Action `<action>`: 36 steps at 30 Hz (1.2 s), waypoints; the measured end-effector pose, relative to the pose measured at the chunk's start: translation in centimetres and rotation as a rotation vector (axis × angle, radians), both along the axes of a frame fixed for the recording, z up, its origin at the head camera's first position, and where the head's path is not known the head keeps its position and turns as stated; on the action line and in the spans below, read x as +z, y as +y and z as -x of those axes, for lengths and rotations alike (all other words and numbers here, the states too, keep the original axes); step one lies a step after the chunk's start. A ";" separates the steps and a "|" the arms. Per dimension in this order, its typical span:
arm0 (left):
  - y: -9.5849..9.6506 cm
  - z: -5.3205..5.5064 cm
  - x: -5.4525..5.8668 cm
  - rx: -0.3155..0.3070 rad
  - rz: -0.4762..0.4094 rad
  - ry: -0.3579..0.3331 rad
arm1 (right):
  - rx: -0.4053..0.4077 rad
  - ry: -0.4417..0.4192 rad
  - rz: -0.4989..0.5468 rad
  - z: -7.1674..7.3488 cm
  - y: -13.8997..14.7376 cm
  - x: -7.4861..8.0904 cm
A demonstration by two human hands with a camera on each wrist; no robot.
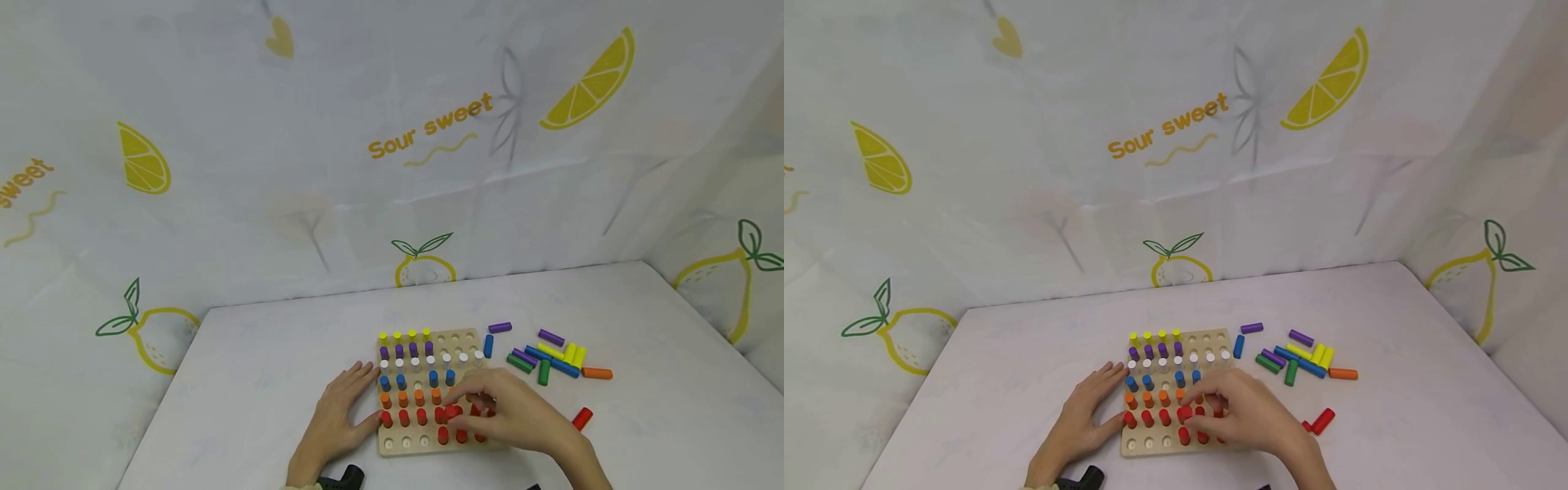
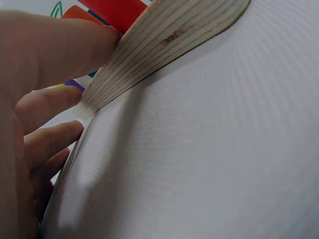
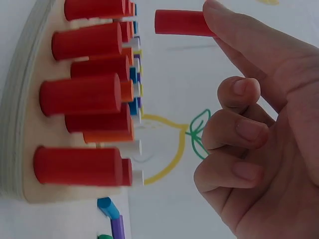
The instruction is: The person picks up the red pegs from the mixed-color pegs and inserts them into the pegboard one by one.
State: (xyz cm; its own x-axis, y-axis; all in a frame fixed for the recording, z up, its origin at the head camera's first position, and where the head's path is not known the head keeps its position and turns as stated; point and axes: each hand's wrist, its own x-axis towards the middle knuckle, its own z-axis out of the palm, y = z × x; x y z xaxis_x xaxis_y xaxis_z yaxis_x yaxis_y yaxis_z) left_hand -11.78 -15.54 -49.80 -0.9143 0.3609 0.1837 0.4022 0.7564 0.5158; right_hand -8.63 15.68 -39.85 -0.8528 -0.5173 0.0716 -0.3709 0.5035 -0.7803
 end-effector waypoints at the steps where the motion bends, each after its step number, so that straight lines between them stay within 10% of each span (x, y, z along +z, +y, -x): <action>1: 0.0 0.0 0.0 0.000 0.001 0.001 | 0.005 -0.002 0.006 0.0 -0.2 0.0; 36: 0.0 0.0 -0.1 0.007 0.009 -0.004 | 0.009 -0.009 -0.178 -0.3 -4.1 -2.2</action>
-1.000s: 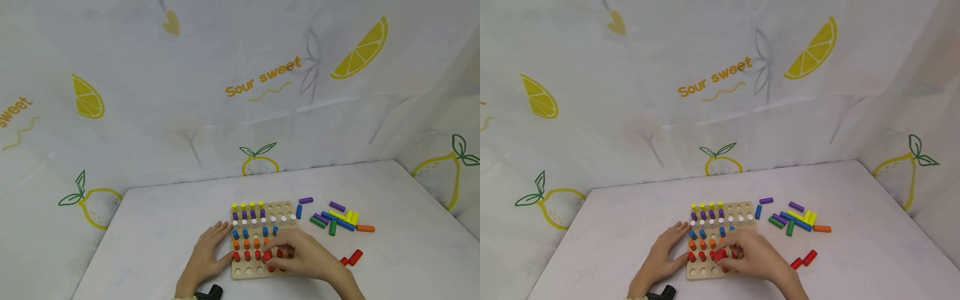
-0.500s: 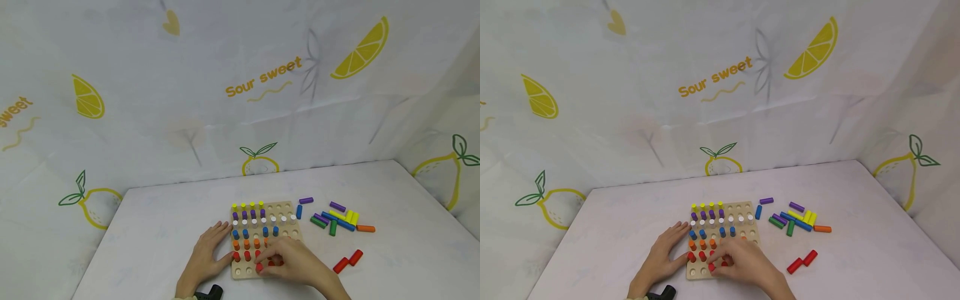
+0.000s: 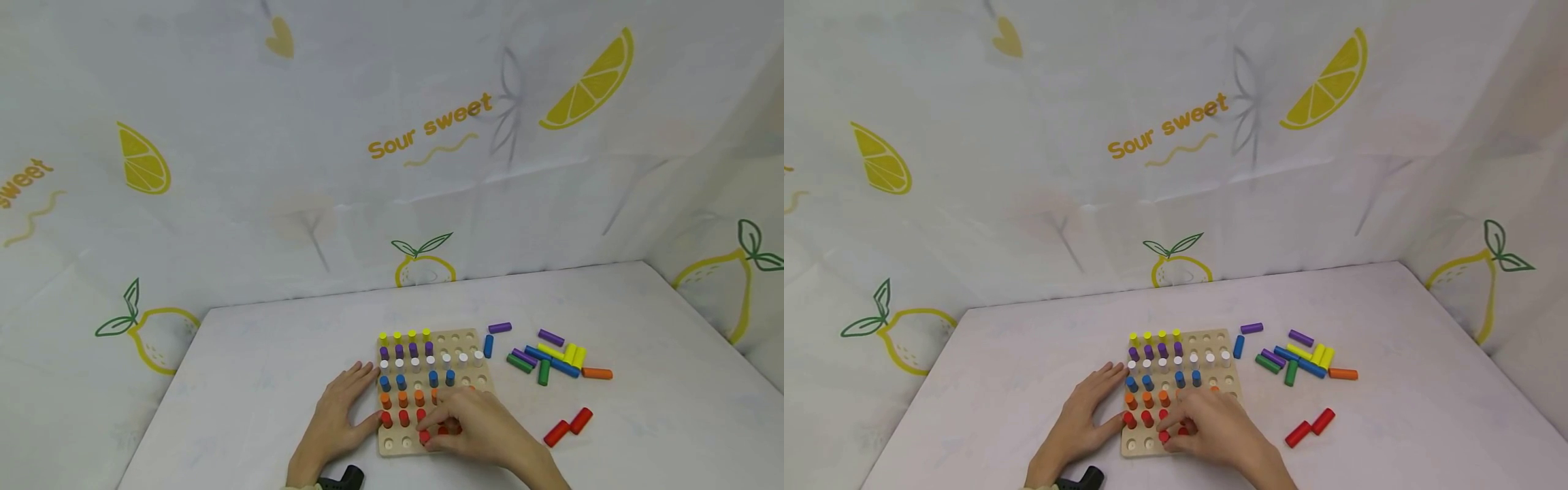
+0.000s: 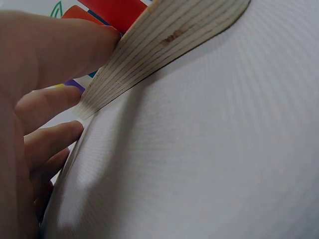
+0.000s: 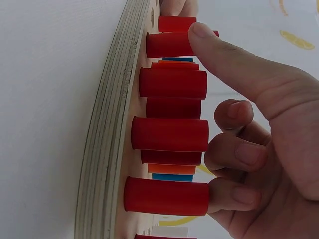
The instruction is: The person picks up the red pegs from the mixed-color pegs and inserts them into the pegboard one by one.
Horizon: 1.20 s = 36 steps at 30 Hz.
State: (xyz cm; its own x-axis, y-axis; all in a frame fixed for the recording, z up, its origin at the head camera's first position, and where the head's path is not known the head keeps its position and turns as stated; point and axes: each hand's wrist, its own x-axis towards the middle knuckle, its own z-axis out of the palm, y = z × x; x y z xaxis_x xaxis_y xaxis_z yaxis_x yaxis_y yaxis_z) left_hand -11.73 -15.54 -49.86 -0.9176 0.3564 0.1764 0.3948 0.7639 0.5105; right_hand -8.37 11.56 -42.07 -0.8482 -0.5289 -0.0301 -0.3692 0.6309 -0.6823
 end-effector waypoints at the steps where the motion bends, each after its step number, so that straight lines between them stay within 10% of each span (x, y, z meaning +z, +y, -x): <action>1: 0.0 0.0 0.0 0.000 -0.001 0.001 | -0.001 -0.004 0.001 0.0 0.0 0.0; 36: 0.0 0.0 -0.1 -0.004 -0.005 0.030 | -0.020 0.038 -0.039 0.1 1.2 0.7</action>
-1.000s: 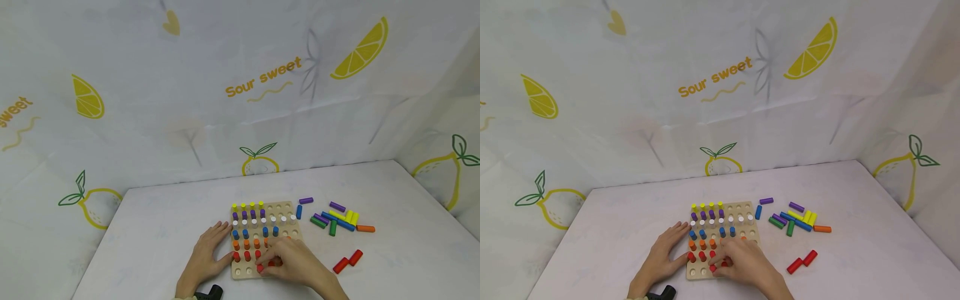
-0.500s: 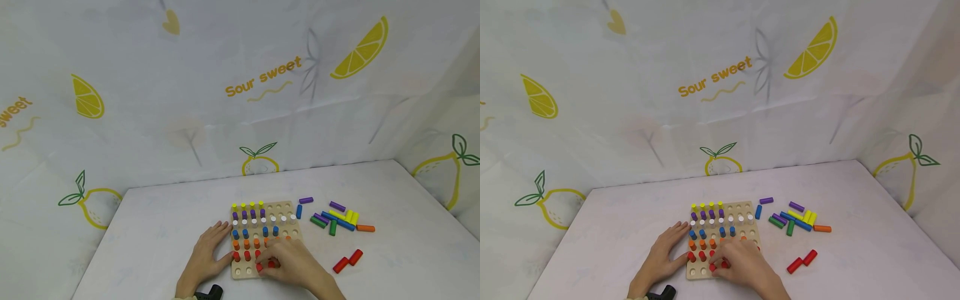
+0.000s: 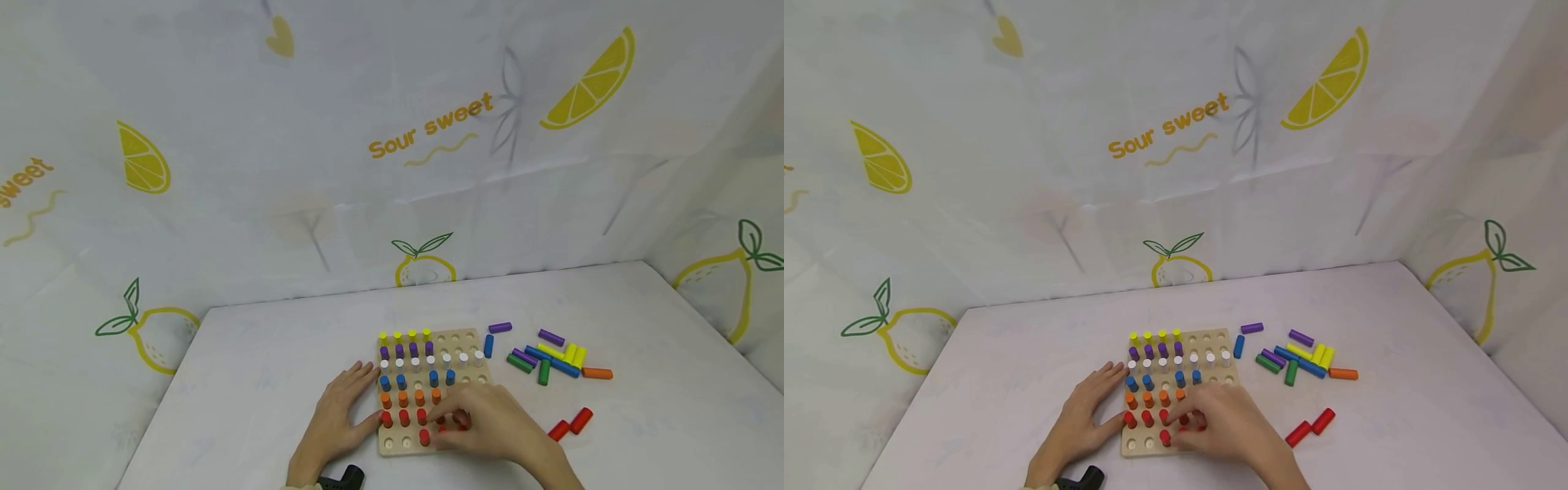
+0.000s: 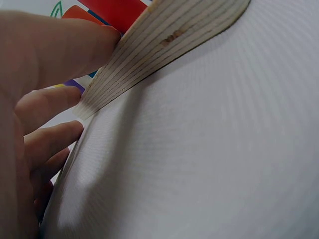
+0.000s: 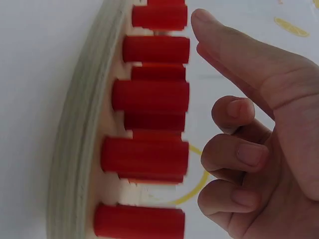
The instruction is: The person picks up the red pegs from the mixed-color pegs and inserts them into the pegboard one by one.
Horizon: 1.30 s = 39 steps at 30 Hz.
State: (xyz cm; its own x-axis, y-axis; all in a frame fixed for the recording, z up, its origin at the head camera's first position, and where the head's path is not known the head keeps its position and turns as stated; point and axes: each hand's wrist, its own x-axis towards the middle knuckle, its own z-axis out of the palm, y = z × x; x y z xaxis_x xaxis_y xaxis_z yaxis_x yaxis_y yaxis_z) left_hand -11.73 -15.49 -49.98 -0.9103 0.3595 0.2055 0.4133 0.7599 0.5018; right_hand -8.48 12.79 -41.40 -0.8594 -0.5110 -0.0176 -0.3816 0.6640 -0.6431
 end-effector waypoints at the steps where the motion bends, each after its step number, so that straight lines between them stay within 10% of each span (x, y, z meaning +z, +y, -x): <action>1: 0.0 0.0 0.0 0.001 0.000 -0.001 | 0.001 -0.004 0.006 0.0 0.3 0.1; 23: 0.0 -0.1 0.0 -0.002 -0.012 0.018 | 0.007 -0.287 0.200 0.3 9.7 0.9; 39: 0.0 -0.1 0.1 -0.005 -0.009 0.025 | -0.098 -0.443 0.128 -0.2 13.3 0.7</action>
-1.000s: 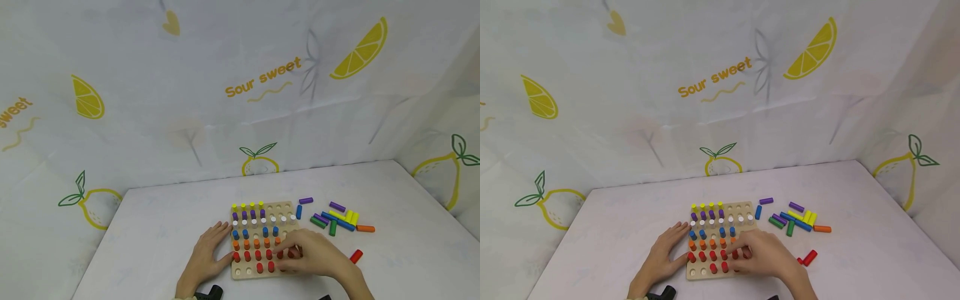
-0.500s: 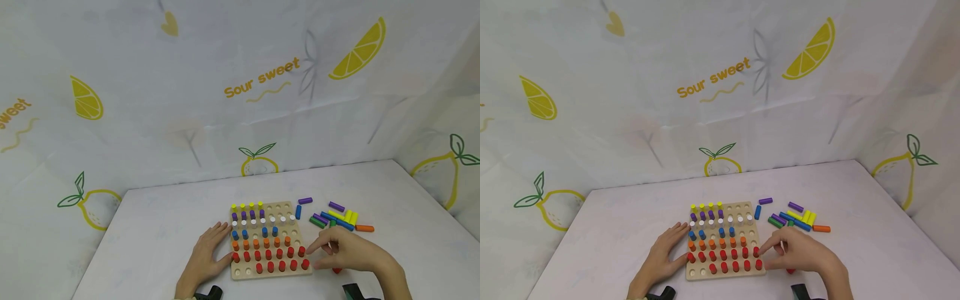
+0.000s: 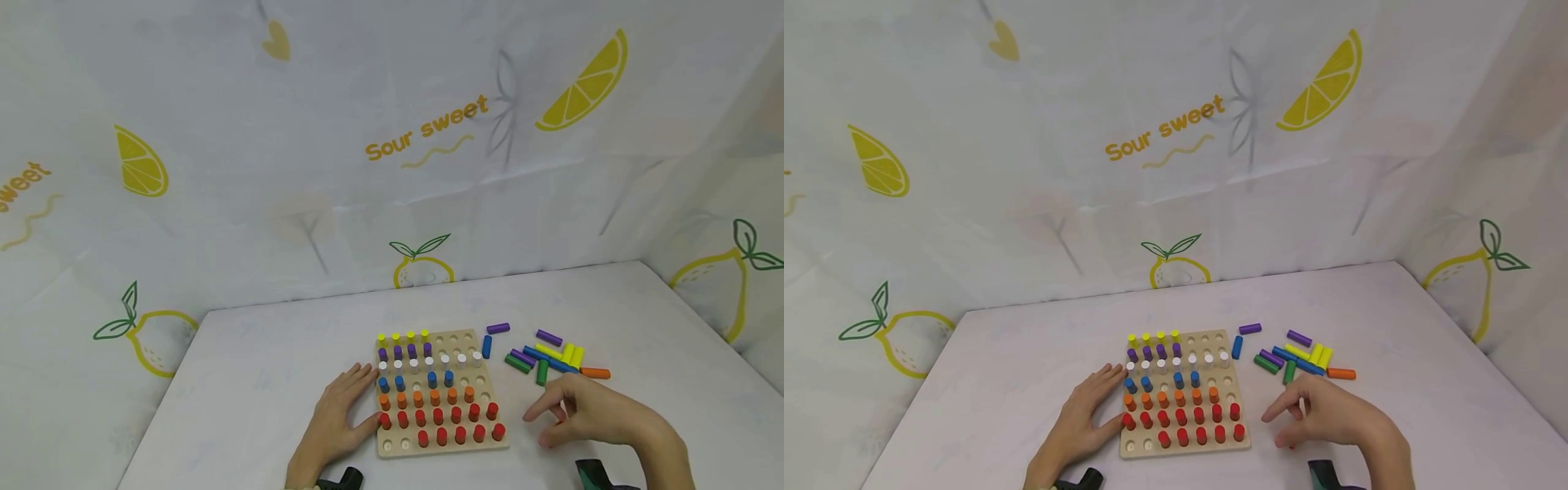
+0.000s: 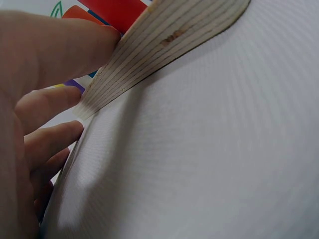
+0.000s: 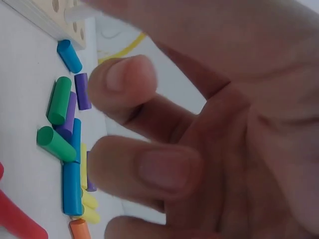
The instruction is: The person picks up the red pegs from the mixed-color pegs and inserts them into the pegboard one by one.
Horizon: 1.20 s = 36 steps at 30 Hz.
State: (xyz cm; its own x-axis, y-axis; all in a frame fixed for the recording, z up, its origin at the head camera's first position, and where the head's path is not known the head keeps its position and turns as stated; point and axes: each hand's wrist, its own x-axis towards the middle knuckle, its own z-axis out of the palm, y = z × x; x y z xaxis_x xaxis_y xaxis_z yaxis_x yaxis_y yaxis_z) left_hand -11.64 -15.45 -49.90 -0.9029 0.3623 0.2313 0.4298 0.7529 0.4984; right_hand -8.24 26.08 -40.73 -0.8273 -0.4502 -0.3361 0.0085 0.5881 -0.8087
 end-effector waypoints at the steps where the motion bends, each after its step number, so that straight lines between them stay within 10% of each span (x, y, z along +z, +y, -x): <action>1: 0.0 0.0 0.0 -0.002 0.004 0.000 | -0.006 -0.010 -0.014 0.0 0.1 -0.1; 13: -0.1 0.0 0.0 0.005 -0.005 -0.031 | -0.242 -0.126 -0.277 0.1 -0.4 -1.0; 36: -0.1 0.0 0.1 0.008 -0.016 -0.060 | -0.218 -0.120 -0.301 1.1 -1.7 -2.2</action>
State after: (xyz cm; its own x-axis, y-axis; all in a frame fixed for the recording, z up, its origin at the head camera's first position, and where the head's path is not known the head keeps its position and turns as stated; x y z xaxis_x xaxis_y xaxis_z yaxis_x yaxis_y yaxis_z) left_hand -11.63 -15.51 -49.79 -0.9183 0.3517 0.1820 0.3926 0.7482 0.5348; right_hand -9.39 24.38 -42.97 -0.8396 -0.1346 -0.5263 0.2435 0.7728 -0.5860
